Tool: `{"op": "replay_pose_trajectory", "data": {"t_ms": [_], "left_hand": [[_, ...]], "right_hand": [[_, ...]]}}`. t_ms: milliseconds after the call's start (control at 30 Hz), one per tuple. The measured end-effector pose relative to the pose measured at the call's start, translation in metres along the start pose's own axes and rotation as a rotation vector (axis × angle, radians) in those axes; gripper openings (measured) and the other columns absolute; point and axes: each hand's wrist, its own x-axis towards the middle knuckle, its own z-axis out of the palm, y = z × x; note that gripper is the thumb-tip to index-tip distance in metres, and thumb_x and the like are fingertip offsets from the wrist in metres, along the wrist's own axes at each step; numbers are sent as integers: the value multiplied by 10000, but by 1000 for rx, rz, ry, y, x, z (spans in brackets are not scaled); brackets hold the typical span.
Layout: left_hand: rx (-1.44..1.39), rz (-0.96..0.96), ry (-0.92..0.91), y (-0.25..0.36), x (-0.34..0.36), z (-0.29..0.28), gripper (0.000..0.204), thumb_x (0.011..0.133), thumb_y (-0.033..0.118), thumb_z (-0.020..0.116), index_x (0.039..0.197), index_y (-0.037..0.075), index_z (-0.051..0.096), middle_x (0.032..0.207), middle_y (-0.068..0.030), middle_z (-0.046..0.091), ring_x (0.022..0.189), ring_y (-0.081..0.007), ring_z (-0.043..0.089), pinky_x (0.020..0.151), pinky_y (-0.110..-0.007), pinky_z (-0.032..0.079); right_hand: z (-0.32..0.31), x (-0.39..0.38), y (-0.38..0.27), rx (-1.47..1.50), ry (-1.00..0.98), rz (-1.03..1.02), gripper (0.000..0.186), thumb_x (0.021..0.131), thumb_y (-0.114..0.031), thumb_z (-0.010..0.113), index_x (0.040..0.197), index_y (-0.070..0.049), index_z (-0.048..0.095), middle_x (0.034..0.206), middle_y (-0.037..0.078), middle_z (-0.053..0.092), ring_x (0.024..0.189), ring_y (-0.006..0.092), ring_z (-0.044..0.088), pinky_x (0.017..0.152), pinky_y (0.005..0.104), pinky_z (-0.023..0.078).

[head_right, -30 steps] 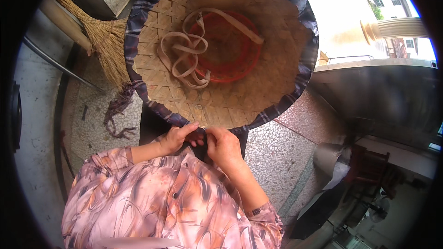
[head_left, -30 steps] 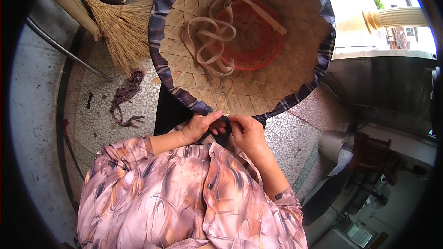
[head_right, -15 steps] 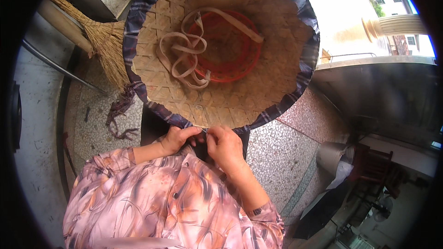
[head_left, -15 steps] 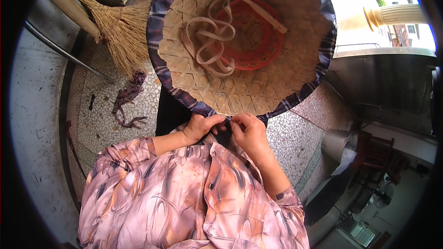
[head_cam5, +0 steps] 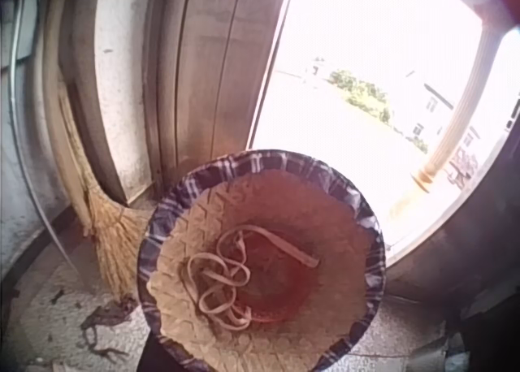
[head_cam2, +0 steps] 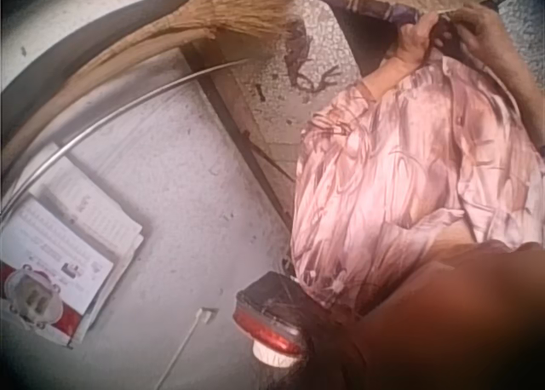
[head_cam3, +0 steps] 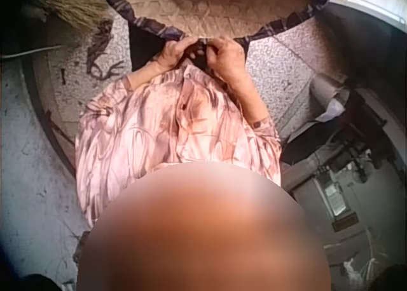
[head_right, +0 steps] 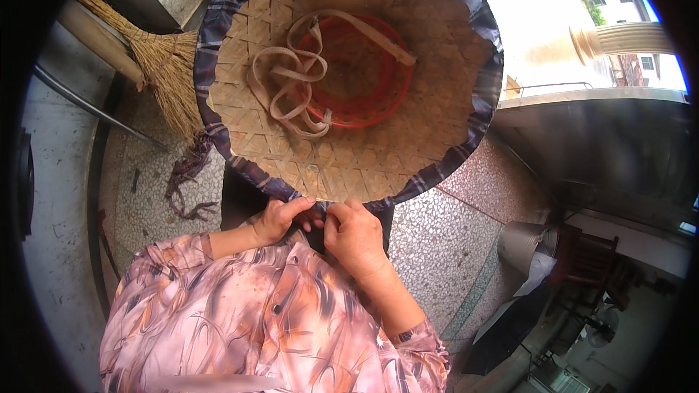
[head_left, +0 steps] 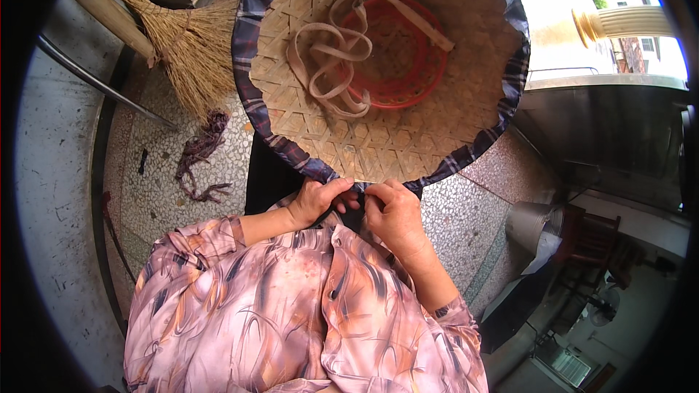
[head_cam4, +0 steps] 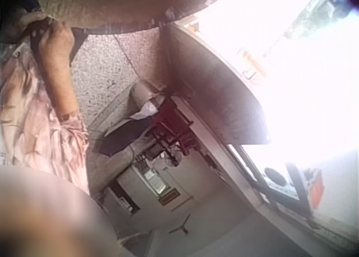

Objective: Sewing a fabric trim onto the edge of a straw hat using a needle and thread.

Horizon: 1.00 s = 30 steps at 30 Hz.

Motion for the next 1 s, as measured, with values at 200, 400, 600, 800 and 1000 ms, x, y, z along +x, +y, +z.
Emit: {"op": "replay_pose_trajectory", "data": {"t_ms": [200, 400, 600, 800, 1000], "left_hand": [[-88, -12, 13, 1, -1, 1, 386, 959, 281, 460, 889, -36, 668, 778, -123, 704, 609, -138, 639, 592, -231, 512], [-43, -11, 6, -3, 0, -3, 383, 970, 277, 445, 914, -33, 663, 789, -127, 706, 602, -144, 637, 598, -235, 515], [143, 162, -52, -13, 1, -8, 285, 983, 189, 420, 1001, -8, 624, 813, -130, 708, 589, -144, 640, 580, -232, 524], [323, 374, -85, -16, 1, -9, 197, 967, 109, 433, 1048, 7, 580, 822, -134, 705, 575, -151, 643, 546, -233, 531], [275, 315, -76, -23, 2, -10, 216, 973, 124, 423, 1052, 2, 583, 832, -138, 707, 585, -151, 648, 559, -233, 533]], "right_hand": [[-1, 1, -4, -31, -6, -7, 90, 735, -17, 642, 816, -27, 679, 756, 141, 617, 690, 322, 630, 626, 374, 505], [-1, 1, -4, 18, 29, -27, 97, 736, -15, 642, 826, -29, 676, 757, 140, 617, 688, 319, 629, 621, 366, 503], [3, 0, -4, 3, 8, -13, 86, 737, -13, 639, 817, -22, 668, 758, 140, 613, 687, 321, 627, 623, 375, 501], [7, -2, -2, -33, 25, -22, 76, 750, -7, 629, 819, -27, 655, 752, 150, 607, 686, 331, 623, 628, 388, 502], [8, -3, -1, 2, 68, -49, 34, 774, -51, 608, 793, -40, 635, 755, 159, 599, 671, 354, 614, 614, 414, 510]]}}
